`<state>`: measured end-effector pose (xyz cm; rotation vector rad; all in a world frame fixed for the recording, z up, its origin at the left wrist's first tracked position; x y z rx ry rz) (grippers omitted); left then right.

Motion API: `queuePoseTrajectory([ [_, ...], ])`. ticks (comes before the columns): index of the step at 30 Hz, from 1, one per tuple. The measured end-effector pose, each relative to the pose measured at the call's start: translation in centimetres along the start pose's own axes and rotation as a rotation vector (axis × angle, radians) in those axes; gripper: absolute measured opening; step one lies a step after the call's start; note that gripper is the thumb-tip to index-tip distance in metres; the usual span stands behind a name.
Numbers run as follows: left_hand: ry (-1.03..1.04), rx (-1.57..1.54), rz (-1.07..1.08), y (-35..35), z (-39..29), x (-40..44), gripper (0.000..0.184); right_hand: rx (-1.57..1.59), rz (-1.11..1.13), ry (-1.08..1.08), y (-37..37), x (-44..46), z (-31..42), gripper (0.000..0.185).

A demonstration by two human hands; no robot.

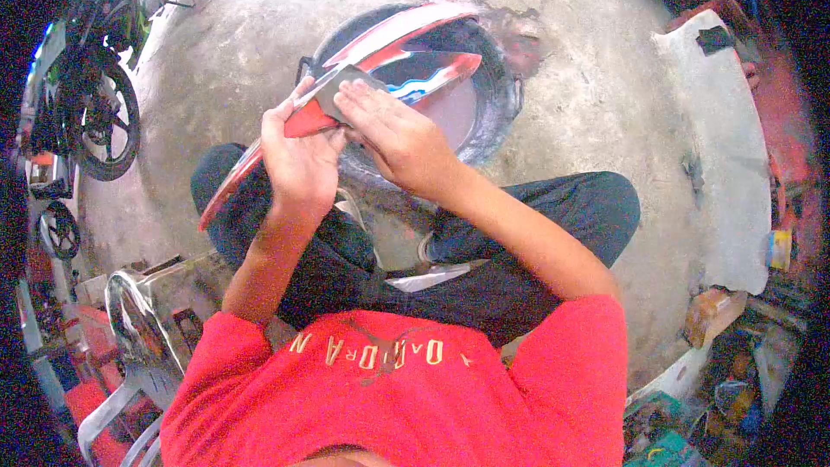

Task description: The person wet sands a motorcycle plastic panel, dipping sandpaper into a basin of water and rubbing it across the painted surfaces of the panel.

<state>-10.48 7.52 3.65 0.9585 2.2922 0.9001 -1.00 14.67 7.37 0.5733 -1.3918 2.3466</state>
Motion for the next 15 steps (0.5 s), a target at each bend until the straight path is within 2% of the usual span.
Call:
queuePoseTrajectory([
  [1,0.002,0.003,0.007,0.1,-0.1,0.0,0.051,0.025,0.006,-0.079,0.1,-0.1,0.1,0.046],
  [3,-0.008,0.025,-0.028,-0.1,-0.1,-0.2,0.051,0.022,-0.037,0.178,0.1,-0.6,-5.8,0.045],
  [4,-0.006,0.030,-0.030,-0.2,-0.2,-0.2,0.051,0.203,-0.040,0.476,-0.3,-1.0,-9.0,0.044],
  [7,-0.010,0.010,-0.020,-0.1,0.1,0.0,0.050,0.115,-0.041,0.383,0.1,-1.0,-6.8,0.046],
  [8,-0.013,-0.002,-0.023,-0.3,0.3,0.0,0.050,-0.012,-0.072,0.145,-0.4,0.0,-2.1,0.048],
  [11,-0.012,-0.014,0.007,-0.4,0.3,0.1,0.049,-0.004,-0.009,-0.082,0.0,-0.2,0.5,0.050],
  [12,-0.015,-0.006,-0.008,-0.5,0.2,0.0,0.049,-0.032,-0.032,0.010,0.2,-0.2,-2.4,0.047],
  [13,-0.014,-0.004,-0.021,-0.5,0.2,0.1,0.049,0.023,-0.055,0.207,-0.3,-0.3,-5.9,0.045],
  [15,-0.014,-0.013,-0.035,-0.6,0.3,-0.1,0.048,0.090,0.009,0.465,-0.5,-0.5,-9.5,0.043],
])
Point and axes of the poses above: each hand's wrist, its own x-axis towards the middle knuckle, its own y-axis out of the palm, z = x × y, the point moved 10 cm from there along x, towards the middle knuckle, and after that the axes turned 11 degrees about z, right-handed, at the moved point
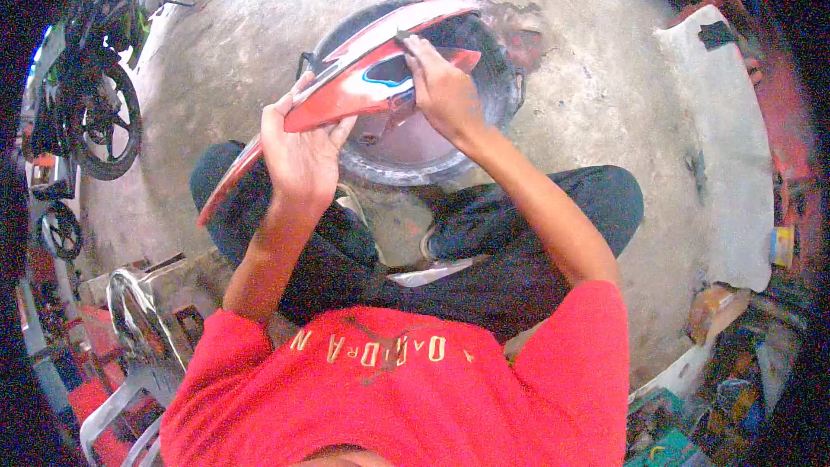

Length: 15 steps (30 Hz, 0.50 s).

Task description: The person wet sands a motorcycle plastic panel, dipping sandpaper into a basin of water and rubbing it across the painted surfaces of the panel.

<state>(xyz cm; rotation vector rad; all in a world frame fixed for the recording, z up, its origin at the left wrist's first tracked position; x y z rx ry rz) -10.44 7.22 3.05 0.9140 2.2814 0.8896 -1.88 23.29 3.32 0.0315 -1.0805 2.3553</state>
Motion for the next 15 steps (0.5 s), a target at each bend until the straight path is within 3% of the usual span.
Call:
queuePoseTrajectory([
  [2,0.005,-0.014,0.007,-0.1,0.1,0.2,0.048,-0.080,-0.041,-0.231,0.7,-1.8,4.8,0.038],
  [4,0.031,0.013,0.046,-0.5,0.1,0.7,0.048,-0.057,0.046,-0.491,1.8,-4.3,10.3,0.047],
  [6,0.028,0.019,0.036,-0.7,0.1,0.7,0.047,-0.066,0.037,-0.572,1.4,-4.2,9.8,0.043],
  [9,0.000,-0.006,-0.031,0.2,-0.1,-0.2,0.045,-0.003,-0.037,-0.100,0.1,-0.1,1.5,0.037],
  [15,0.030,0.040,0.115,-0.2,0.2,0.7,0.047,-0.099,0.018,-0.470,1.3,-3.7,10.8,0.042],
])
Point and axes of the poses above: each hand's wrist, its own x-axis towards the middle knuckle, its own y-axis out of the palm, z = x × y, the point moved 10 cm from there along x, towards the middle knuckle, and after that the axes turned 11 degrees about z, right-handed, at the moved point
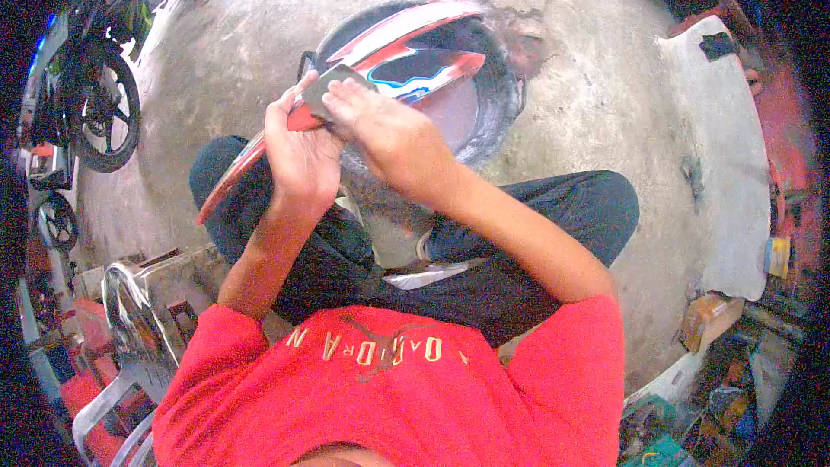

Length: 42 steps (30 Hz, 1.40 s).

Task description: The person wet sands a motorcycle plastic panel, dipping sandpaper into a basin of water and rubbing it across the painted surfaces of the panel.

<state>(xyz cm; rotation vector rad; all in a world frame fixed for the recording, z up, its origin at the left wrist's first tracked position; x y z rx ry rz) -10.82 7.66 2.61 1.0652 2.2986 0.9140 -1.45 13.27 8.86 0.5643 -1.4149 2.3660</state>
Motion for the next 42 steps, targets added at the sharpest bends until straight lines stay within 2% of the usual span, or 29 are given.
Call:
queuePoseTrajectory([
  [1,-0.010,-0.001,-0.041,0.0,-0.1,-0.2,0.047,-0.001,0.000,-0.012,-0.3,0.1,-0.7,0.040],
  [4,-0.032,0.001,-0.105,0.8,-0.4,-0.5,0.047,0.017,0.007,0.371,-1.0,0.4,-9.1,0.035],
  [7,-0.026,-0.002,-0.108,1.1,-0.5,-0.6,0.047,0.021,-0.004,0.288,-0.2,0.2,-5.3,0.037],
  [9,0.006,0.043,-0.061,0.7,-0.7,0.2,0.047,-0.044,0.024,0.062,-0.3,0.9,0.7,0.045],
  [11,0.019,0.040,-0.038,0.8,-1.1,0.6,0.047,-0.051,0.041,-0.027,-1.0,1.5,2.3,0.045],
  [13,0.022,-0.022,-0.033,2.0,-1.2,0.6,0.047,-0.085,0.052,0.059,-1.3,2.0,-0.6,0.042],
  [15,-0.015,-0.008,-0.073,2.4,-1.1,0.0,0.046,0.007,0.068,0.260,-1.7,2.1,-4.7,0.037],
  [17,-0.023,-0.013,-0.090,2.4,-0.8,-0.1,0.046,0.050,0.085,0.254,-1.8,2.0,-4.4,0.037],
  [20,-0.021,-0.006,-0.038,2.1,-0.8,0.4,0.047,0.024,0.042,-0.034,-2.0,2.2,0.9,0.038],
  [21,-0.022,0.000,-0.008,2.2,-1.0,0.5,0.047,0.043,0.064,0.033,-1.7,2.5,-0.7,0.038],
  [23,-0.035,-0.021,-0.112,2.3,-1.0,0.3,0.050,0.081,0.109,0.177,-1.7,3.0,-4.6,0.037],
  [24,-0.036,-0.020,-0.134,2.6,-1.2,0.1,0.050,0.149,0.200,0.425,-1.9,2.6,-7.4,0.037],
  [25,-0.038,-0.017,-0.152,2.8,-1.4,0.2,0.050,0.186,0.181,0.433,-2.6,2.8,-8.0,0.038],
  [27,-0.043,-0.053,-0.138,3.2,-1.7,0.9,0.050,0.036,0.039,0.257,-1.8,2.4,-8.0,0.036],
  [32,-0.051,-0.036,-0.147,2.3,-2.6,2.1,0.055,0.069,0.073,0.160,-2.2,5.1,-4.6,0.036],
  [34,-0.067,-0.042,-0.127,2.1,-2.9,2.8,0.058,0.067,0.108,0.168,-2.2,5.7,-4.6,0.037],
  [36,-0.061,-0.064,-0.135,1.8,-3.1,3.3,0.051,0.102,0.139,0.201,-2.1,6.2,-4.6,0.037],
  [42,-0.087,-0.067,-0.174,1.4,-3.0,2.8,0.047,0.141,0.088,0.217,-1.5,5.7,-3.0,0.036],
])
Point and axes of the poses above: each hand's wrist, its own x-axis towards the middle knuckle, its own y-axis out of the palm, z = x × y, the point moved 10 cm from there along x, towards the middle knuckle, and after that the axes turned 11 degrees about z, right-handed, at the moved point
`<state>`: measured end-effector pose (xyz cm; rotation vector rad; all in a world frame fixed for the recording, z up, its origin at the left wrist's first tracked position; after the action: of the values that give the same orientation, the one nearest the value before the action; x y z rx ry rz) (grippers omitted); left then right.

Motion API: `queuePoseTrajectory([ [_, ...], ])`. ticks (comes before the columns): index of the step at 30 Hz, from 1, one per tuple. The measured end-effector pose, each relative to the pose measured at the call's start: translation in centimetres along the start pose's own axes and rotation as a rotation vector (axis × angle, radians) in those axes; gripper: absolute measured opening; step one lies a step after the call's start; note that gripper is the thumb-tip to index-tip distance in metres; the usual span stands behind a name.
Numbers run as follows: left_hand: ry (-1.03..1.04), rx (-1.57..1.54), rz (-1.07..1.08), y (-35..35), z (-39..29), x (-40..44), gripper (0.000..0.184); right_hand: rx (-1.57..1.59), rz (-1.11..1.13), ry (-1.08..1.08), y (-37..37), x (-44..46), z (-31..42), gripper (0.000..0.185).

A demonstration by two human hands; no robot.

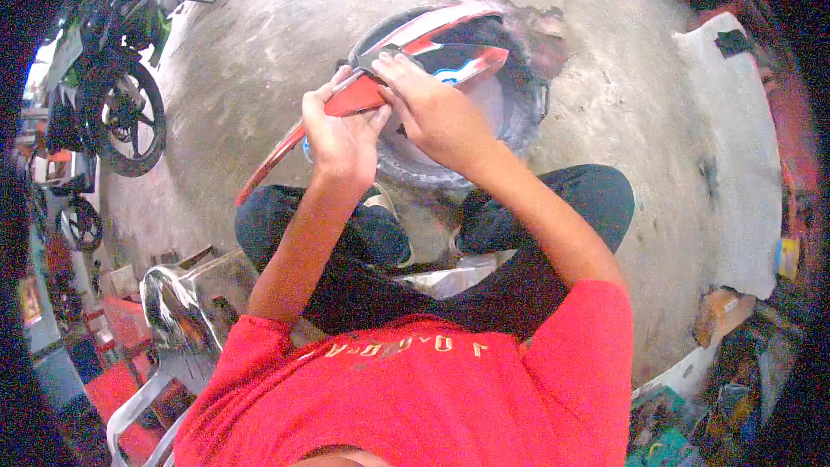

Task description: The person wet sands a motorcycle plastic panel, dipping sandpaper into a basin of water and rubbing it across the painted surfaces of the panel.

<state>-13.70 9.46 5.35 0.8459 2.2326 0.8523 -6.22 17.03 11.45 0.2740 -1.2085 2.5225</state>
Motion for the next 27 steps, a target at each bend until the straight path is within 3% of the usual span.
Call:
queuePoseTrajectory([
  [6,-0.019,-0.053,0.023,-0.5,0.3,0.3,0.036,-0.080,0.035,-0.066,0.5,0.2,0.2,0.037],
  [17,0.035,-0.094,-0.028,0.4,0.6,1.1,0.043,0.000,-0.050,-0.042,-0.5,0.1,-0.4,0.035],
  [27,0.025,-0.122,0.027,0.9,0.3,0.7,0.037,-0.094,-0.026,-0.026,0.4,0.2,0.1,0.035],
])
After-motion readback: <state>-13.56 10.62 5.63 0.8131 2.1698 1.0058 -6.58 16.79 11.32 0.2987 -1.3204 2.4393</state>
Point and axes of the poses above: each hand's wrist, its own x-axis towards the middle knuckle, its own y-axis out of the palm, z = x × y, the point moved 10 cm from there along x, towards the middle knuckle, and after that the axes turned 11 degrees about z, right-handed, at the moved point
